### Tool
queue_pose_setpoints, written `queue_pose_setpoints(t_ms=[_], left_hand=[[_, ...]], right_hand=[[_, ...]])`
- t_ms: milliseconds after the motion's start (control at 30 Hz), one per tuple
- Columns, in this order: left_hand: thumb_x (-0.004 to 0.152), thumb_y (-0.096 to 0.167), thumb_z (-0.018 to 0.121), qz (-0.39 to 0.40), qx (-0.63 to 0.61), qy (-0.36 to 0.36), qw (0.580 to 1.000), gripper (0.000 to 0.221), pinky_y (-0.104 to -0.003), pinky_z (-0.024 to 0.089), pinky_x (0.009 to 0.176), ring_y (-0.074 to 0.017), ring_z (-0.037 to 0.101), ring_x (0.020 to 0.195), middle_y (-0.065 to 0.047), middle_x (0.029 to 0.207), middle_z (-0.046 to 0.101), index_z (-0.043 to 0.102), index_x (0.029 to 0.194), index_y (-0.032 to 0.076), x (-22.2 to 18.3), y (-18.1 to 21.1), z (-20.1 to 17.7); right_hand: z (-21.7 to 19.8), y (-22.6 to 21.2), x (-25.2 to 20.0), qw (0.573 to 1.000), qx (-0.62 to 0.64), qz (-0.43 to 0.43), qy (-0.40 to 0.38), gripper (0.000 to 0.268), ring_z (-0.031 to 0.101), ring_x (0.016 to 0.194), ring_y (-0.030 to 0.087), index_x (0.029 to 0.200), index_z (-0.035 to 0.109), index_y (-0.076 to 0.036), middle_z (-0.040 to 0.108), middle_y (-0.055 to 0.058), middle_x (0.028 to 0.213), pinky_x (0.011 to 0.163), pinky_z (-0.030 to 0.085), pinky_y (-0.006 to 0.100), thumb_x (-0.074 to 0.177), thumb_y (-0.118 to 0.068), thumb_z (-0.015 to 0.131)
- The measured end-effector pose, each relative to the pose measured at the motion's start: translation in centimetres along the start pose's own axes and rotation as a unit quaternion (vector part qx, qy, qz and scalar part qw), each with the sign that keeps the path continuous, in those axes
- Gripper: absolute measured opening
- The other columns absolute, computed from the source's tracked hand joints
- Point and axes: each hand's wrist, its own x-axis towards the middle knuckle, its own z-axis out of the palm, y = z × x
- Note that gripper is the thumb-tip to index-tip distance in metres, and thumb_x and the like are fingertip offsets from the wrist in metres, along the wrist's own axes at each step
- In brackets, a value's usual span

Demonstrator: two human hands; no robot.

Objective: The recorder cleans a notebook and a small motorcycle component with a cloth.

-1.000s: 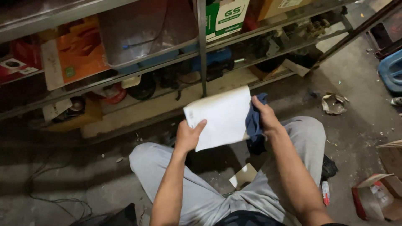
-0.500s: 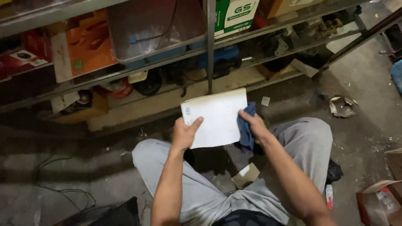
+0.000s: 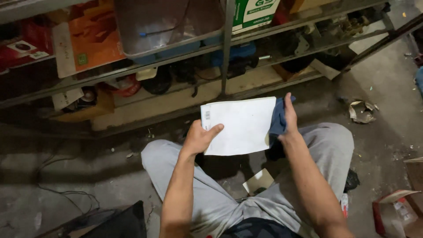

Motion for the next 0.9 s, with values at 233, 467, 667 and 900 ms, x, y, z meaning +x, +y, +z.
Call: queue_pose_setpoints(t_ms=[233,467,667,900], left_hand=[[0.087,0.023,0.078,-0.011,0.053,0.046,0.997,0.032,-0.032,0.059,0.077,-0.0149,0.074,0.084,-0.009,0.094,0.080,0.076,0.108,-0.001,0.4,-0.1,-0.8],[0.085,0.018,0.079,0.012,-0.318,-0.056,0.946,0.059,-0.036,0.057,0.091,-0.0230,0.070,0.104,-0.017,0.120,0.072,0.059,0.133,-0.008,0.5,-1.8,-1.0],[0.086,0.021,0.080,0.164,-0.477,-0.040,0.862,0.075,-0.035,0.044,0.115,-0.0228,0.057,0.131,-0.013,0.141,0.058,0.042,0.146,-0.005,0.9,-5.0,5.9],[0.092,0.011,0.075,0.071,-0.301,0.162,0.937,0.053,-0.036,0.048,0.106,-0.0238,0.061,0.120,-0.013,0.131,0.064,0.053,0.138,-0.005,1.2,-4.8,7.3]], right_hand=[[-9.5,4.4,4.3,0.964,-0.219,-0.149,-0.026,0.037,0.062,0.077,0.021,0.110,0.060,-0.001,0.065,0.009,0.093,0.070,0.051,0.036,0.107,-0.035,0.074],[-0.8,1.3,-0.2,0.963,-0.191,-0.189,-0.009,0.030,0.069,0.085,0.015,0.113,0.067,0.000,0.072,0.005,0.100,0.077,0.057,0.030,0.093,-0.021,0.076],[0.4,4.3,-0.6,0.980,-0.005,-0.150,0.128,0.029,0.071,0.082,0.016,0.113,0.069,-0.005,0.074,0.004,0.100,0.075,0.059,0.032,0.094,-0.027,0.071],[-0.7,3.4,-0.3,0.989,0.020,-0.130,0.070,0.042,0.067,0.084,0.019,0.115,0.064,-0.009,0.069,0.004,0.098,0.077,0.057,0.035,0.103,-0.049,0.058]])
